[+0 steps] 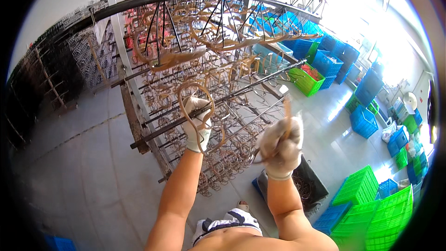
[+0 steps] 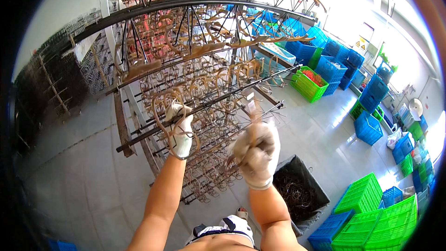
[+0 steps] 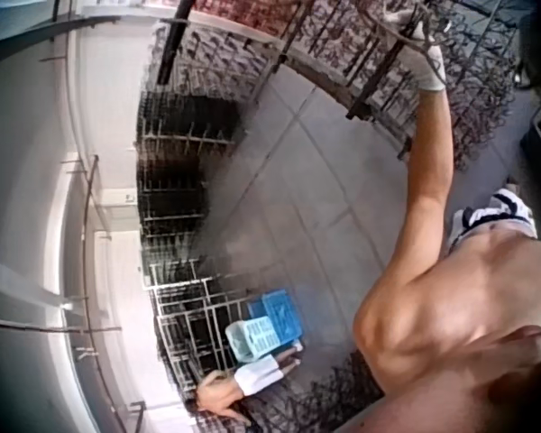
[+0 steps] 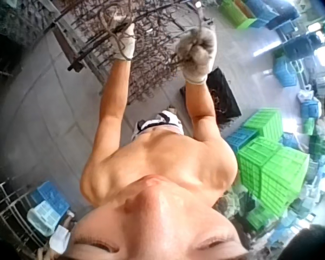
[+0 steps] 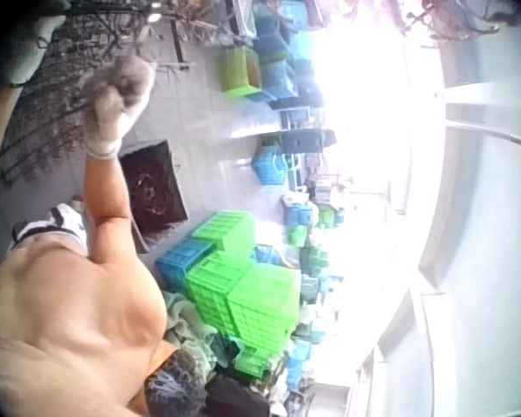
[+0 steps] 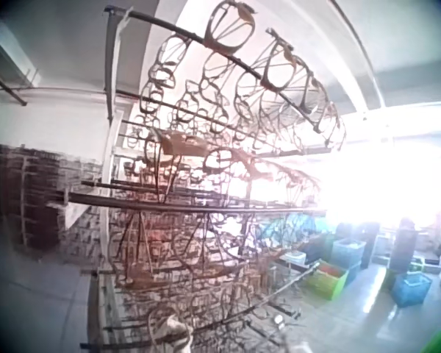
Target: The person removes small metal parts from a multi-tiered metal rack and places them into a nearby bin. The person moves along the rack, detaching parts one by one with gloved hands.
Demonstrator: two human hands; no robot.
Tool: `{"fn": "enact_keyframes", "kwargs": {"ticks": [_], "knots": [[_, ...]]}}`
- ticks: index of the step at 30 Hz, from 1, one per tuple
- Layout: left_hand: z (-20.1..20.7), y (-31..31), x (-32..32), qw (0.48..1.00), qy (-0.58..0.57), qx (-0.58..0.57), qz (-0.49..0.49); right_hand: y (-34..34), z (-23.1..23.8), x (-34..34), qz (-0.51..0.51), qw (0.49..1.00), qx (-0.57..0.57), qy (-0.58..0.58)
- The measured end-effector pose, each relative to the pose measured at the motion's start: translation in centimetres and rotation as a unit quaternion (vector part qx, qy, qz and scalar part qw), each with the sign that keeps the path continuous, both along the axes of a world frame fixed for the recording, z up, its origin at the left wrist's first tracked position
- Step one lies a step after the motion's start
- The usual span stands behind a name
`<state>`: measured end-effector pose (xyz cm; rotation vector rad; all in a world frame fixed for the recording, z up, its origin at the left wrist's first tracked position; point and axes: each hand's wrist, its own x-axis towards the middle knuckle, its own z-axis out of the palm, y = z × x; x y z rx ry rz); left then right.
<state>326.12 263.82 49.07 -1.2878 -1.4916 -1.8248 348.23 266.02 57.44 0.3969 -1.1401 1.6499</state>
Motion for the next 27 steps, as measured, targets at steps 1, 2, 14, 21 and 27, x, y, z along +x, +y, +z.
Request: {"fn": "enact_keyframes", "kwargs": {"ticks": [1,2,14,21,27], "knots": [[-0.4,0.1,0.2,0.999,-0.033,0.005,-0.016,-0.6,0.5,0.0,-0.026,1.000,-0.006,0.013],[0.8,-0.6,0.2,0.998,-0.057,0.010,-0.021,-1.9,1.3,-0.7,-0.090,0.995,0.013,-0.038],[-1.1,-0.8,0.1,0.949,-0.229,0.038,-0.212,-8.4,3.2,-8.0,-0.557,0.717,0.293,-0.300],[-2.1,-3.1,2.2,0.937,-0.241,0.008,-0.253,-9.6,3.2,-8.5,-0.583,0.691,0.338,-0.262],[-1.8,-4.7,3.0,0.937,-0.230,-0.016,-0.263,-9.5,3.6,-7.8,-0.477,0.786,0.277,-0.279]]}}
